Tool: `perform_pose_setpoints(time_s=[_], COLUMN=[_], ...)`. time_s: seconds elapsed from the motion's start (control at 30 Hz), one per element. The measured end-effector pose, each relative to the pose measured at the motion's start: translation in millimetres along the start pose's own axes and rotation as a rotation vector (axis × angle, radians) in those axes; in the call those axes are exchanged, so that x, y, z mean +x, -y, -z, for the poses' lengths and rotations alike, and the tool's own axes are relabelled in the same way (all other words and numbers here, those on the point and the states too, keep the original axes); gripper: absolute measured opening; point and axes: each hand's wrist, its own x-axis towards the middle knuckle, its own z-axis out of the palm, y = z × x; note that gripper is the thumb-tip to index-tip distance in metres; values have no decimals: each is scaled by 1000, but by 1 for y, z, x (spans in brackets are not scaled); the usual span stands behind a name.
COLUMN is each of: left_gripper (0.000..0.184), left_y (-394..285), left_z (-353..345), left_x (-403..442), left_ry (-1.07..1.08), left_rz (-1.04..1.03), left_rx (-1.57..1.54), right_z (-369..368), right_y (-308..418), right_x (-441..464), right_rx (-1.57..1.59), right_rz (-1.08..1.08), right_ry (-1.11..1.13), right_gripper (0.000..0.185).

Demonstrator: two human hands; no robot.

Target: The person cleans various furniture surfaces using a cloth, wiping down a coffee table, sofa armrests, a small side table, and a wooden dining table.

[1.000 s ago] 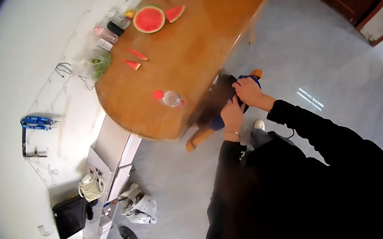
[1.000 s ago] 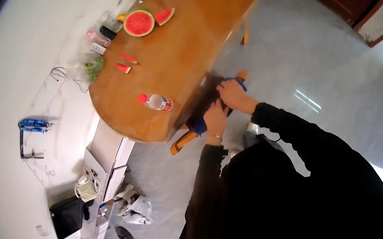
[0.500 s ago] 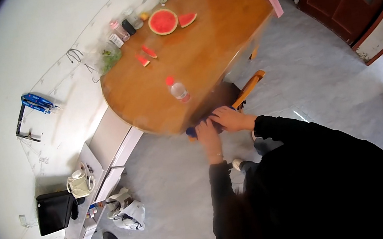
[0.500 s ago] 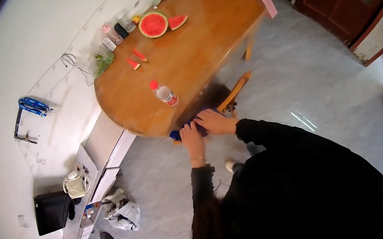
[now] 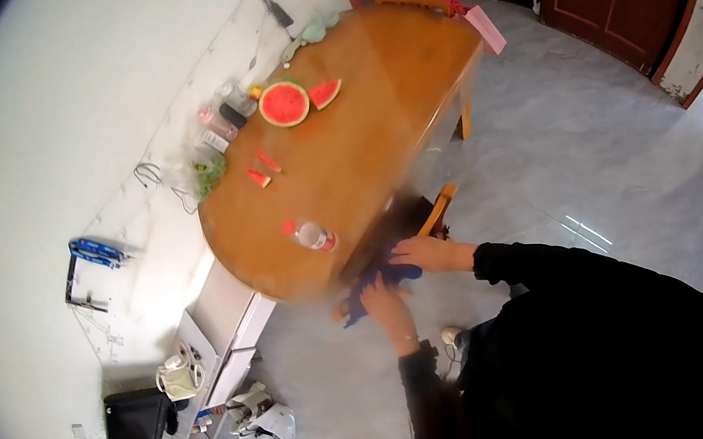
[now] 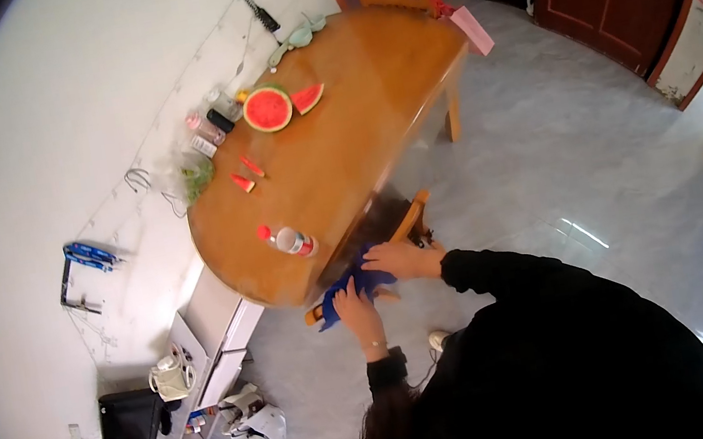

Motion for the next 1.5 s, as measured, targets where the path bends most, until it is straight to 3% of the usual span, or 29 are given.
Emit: perform_pose_setpoints(time_s=[0.07,0.17,0.3,0.33,0.47,0.5,0.57,0.63,0.67,0.73,0.87,0.93,1.07,1.17,1.27,1.33,1.4,1.5], left_gripper=[34,29,28,28,30,31,31,32,33,30,17,16,25,34,37,31,29,28], left_y=[-45,-116,-196,-213,-279,-293,-320,-344,-354,-379,-426,-443,-462,-454,-436,-414,-400,-411], left_z=[-2,-24,-67,-78,-108,-116,-131,-140,-147,-153,-169,-176,-190,-218,-236,-259,-283,-219], left_x=[-2,-7,-3,1,18,22,32,45,51,70,98,118,159,204,256,284,320,400], left_ry=[65,-32,230,229,577,688,658,780,825,920,1059,1101,916,906,894,680,600,390], left_rz=[153,141,-45,-62,-313,-367,-418,-643,-660,-721,-756,-752,-716,-630,-568,-487,-354,-197], left_rx=[-151,-181,-435,-435,-478,-500,-543,-434,-445,-449,-508,-521,-619,-659,-777,-528,-563,-666], right_z=[19,63,114,127,186,193,207,214,216,211,203,194,187,215,241,272,302,335], right_y=[-17,-45,-104,-121,-153,-154,-154,-145,-139,-130,-109,-107,-139,-190,-264,-312,-358,-441], right_x=[-25,-71,-171,-198,-292,-314,-350,-380,-394,-425,-476,-494,-510,-486,-447,-410,-368,-317], right_rx=[71,59,225,230,221,221,224,270,310,397,439,431,503,491,483,287,337,371], right_rz=[6,37,-254,-328,-541,-628,-772,-893,-965,-1051,-1406,-1452,-1516,-1483,-1430,-1406,-1307,-1148], right_ry=[-60,-57,89,139,184,60,-132,-278,-355,-589,-702,-811,-1096,-1098,-985,-790,-782,-750], right_gripper=[45,36,27,29,35,36,40,42,42,34,23,21,17,15,15,15,14,16])
